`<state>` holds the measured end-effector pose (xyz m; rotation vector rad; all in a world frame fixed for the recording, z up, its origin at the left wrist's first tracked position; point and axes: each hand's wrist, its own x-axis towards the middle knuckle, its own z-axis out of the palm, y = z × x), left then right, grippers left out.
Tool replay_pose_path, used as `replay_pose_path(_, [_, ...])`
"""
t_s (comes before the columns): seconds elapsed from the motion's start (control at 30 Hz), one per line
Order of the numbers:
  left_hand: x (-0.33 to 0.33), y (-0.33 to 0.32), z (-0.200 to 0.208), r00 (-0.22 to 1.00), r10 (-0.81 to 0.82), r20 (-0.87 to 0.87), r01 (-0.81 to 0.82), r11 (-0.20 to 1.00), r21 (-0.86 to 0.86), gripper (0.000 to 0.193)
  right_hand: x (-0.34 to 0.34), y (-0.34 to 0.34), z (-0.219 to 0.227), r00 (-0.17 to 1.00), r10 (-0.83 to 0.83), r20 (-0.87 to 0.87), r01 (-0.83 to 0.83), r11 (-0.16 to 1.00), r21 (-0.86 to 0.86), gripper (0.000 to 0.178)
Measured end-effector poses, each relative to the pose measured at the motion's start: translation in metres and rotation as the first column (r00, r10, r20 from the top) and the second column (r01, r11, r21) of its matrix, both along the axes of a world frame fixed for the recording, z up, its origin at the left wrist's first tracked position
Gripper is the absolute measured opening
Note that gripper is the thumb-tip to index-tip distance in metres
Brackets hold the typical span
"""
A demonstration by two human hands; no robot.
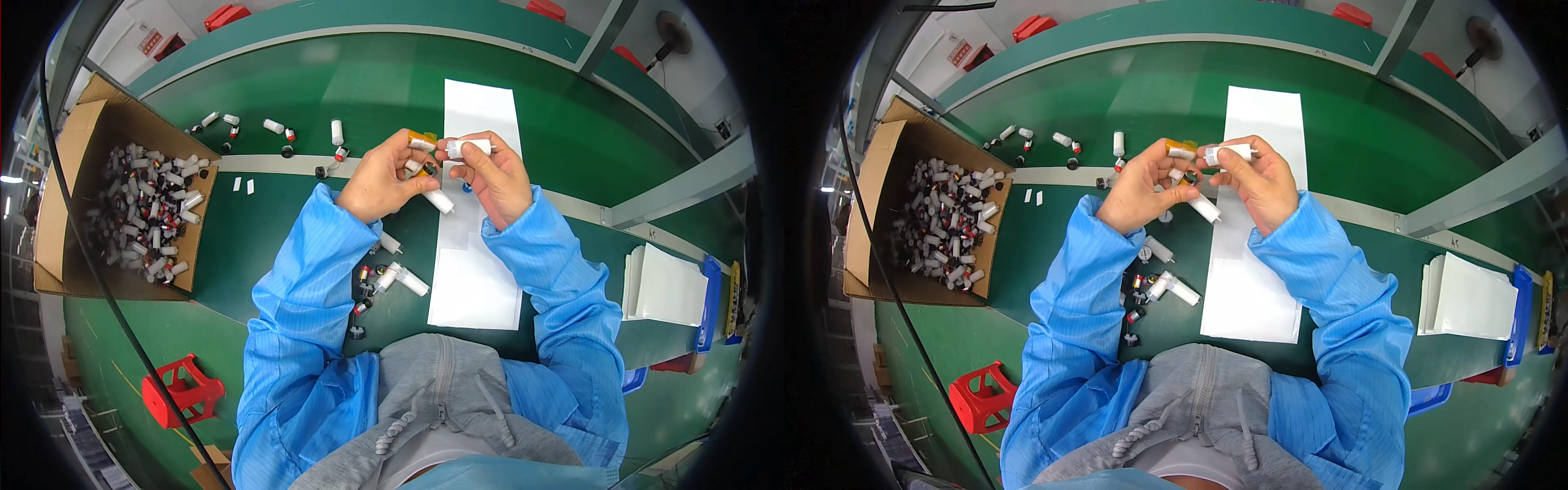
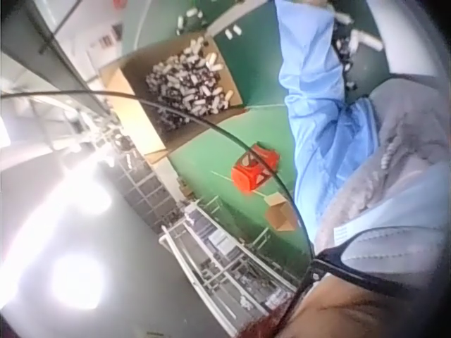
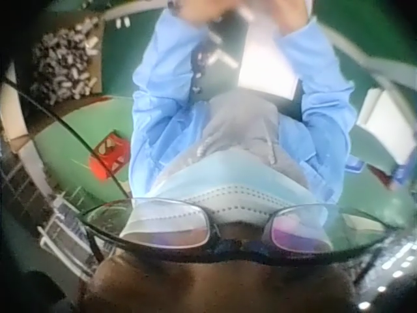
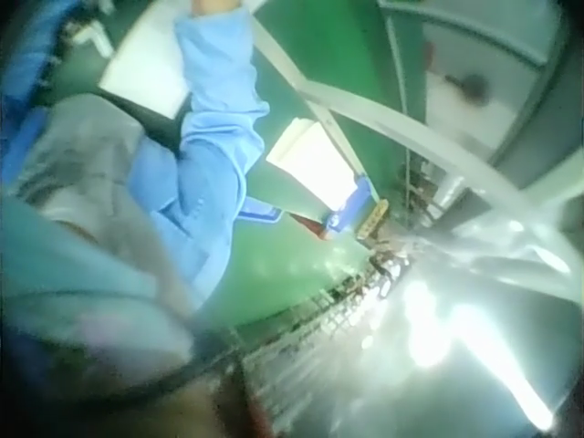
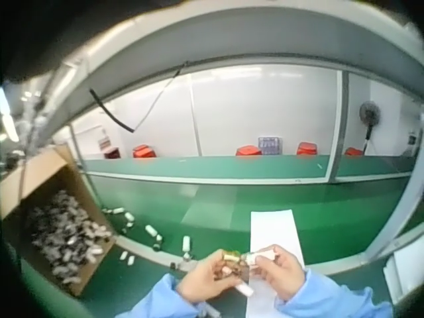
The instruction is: The person assembles small plastic housings by hand, inserting electronic components into them and then attaching colored caps.
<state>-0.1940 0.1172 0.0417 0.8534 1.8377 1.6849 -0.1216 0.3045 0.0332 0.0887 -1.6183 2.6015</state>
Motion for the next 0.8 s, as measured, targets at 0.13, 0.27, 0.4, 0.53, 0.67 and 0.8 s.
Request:
replay_pose_path(0.13, [0.008, 0.000, 0.013, 0.983, 0.085, 0.163, -0.119, 0.970, 0.211, 0.042, 0.001, -0.001, 0.004, 0.999, -0.007, -0.049, 0.009, 0.999, 0.034, 0.048])
replay_pose_path(0.27, [0.009, -0.003, 0.021, 0.963, 0.054, 0.265, -0.152, 0.918, 0.367, 0.042, 0.007, -0.011, -0.003, 0.967, 0.230, -0.113, -0.208, 0.962, 0.174, 0.114])
replay_pose_path(0.4, [0.015, -0.003, 0.022, 0.968, 0.108, 0.226, -0.189, 0.907, 0.377, 0.041, 0.014, -0.020, 0.003, 0.961, 0.190, -0.202, -0.107, 0.926, 0.362, 0.115])
replay_pose_path(0.53, [0.018, -0.001, 0.025, 0.963, 0.128, 0.237, -0.209, 0.909, 0.360, 0.040, 0.014, -0.020, -0.001, 0.946, 0.161, -0.281, -0.027, 0.903, 0.428, 0.108])
replay_pose_path(0.67, [0.018, -0.003, 0.026, 0.969, 0.108, 0.222, -0.186, 0.912, 0.367, 0.038, 0.011, -0.015, 0.002, 0.987, 0.039, -0.157, -0.003, 0.975, 0.221, 0.062])
replay_pose_path(0.8, [0.019, 0.001, 0.024, 0.974, 0.137, 0.179, -0.196, 0.907, 0.373, 0.037, 0.013, -0.013, 0.007, 0.993, 0.106, -0.047, -0.096, 0.978, 0.187, 0.040])
